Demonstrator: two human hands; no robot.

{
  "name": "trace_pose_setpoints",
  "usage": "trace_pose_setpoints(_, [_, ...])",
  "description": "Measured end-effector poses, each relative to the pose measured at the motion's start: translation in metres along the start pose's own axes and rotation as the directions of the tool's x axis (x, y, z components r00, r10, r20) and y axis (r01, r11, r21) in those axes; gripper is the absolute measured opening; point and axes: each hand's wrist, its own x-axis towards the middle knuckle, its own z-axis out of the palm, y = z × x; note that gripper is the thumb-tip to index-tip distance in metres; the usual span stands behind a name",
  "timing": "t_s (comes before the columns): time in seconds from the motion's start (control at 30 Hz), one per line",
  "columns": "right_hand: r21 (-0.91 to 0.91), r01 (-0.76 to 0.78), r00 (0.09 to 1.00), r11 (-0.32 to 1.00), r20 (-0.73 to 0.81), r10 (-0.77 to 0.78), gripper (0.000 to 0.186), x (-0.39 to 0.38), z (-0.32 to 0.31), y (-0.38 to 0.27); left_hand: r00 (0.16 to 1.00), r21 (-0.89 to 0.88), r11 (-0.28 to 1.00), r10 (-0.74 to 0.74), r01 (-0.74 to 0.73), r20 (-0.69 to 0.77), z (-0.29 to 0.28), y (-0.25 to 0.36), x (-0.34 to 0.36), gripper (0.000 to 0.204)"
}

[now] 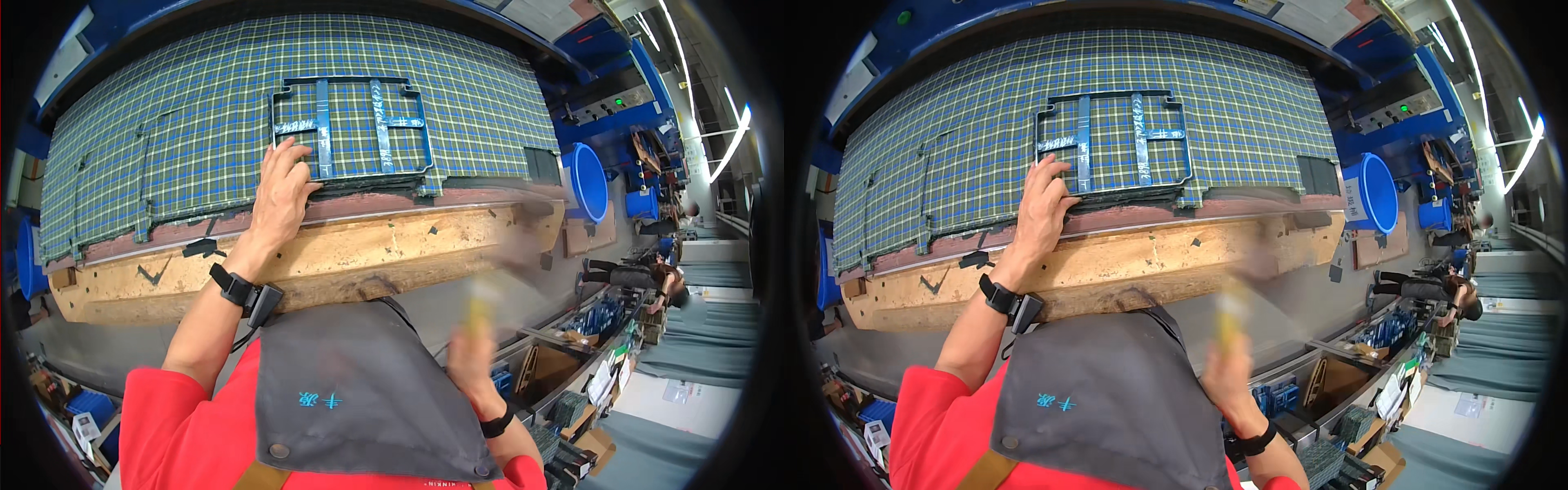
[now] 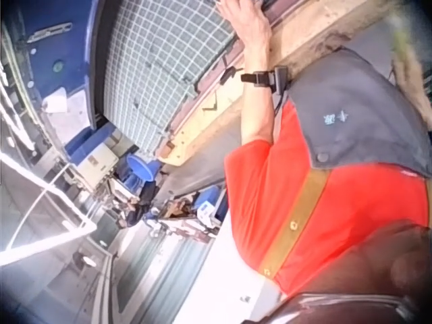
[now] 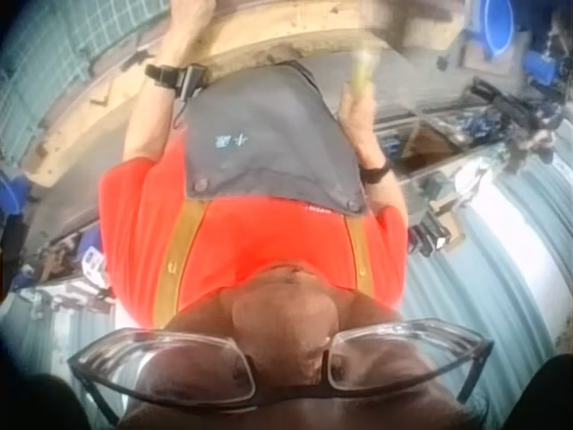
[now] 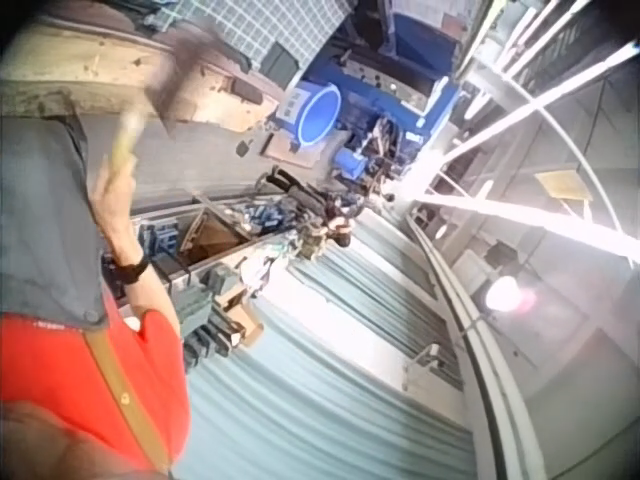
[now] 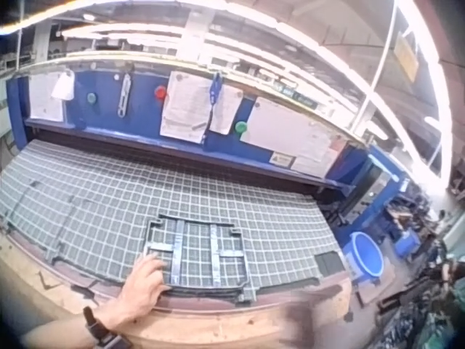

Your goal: Positioning a metal template and using a heavy cutting tool to cut patterns from a roll of plaid fabric.

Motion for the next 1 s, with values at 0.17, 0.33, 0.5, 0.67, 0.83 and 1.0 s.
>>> trace_pose_setpoints(0.17, [0.046,-0.352,0.839,0.935,0.459,0.293,0.028,0.048,-0.028,-0.044,1.0,-0.03,1.0,-0.002,0.001,-0.022,-0.002,-0.008,-0.006,0.025])
trace_pose_setpoints(0.33, [0.388,-0.207,0.978,0.898,0.092,0.186,0.017,0.067,-0.067,-0.064,1.0,-0.012,1.0,-0.018,0.018,-0.015,-0.006,-0.009,-0.008,0.027])
trace_pose_setpoints(0.5, [0.05,0.048,0.998,0.998,0.042,-0.05,0.022,0.039,-0.019,-0.032,1.0,-0.021,1.0,-0.007,0.007,-0.029,-0.002,-0.003,-0.001,0.026])
trace_pose_setpoints(0.67, [0.031,-0.231,0.869,0.973,0.456,0.191,0.027,0.061,-0.023,-0.031,1.0,-0.052,0.998,-0.022,0.021,-0.017,-0.004,-0.002,-0.002,0.026])
trace_pose_setpoints(0.83, [0.377,-0.227,0.968,0.898,0.187,0.167,0.022,0.092,-0.076,-0.064,1.0,0.0,1.0,-0.014,0.014,-0.014,-0.005,-0.002,-0.007,0.026])
trace_pose_setpoints(1.0, [0.583,0.209,0.923,0.786,-0.382,0.038,0.025,0.121,-0.08,-0.08,1.0,-0.021,1.0,-0.006,0.006,-0.019,-0.001,0.002,-0.002,0.028])
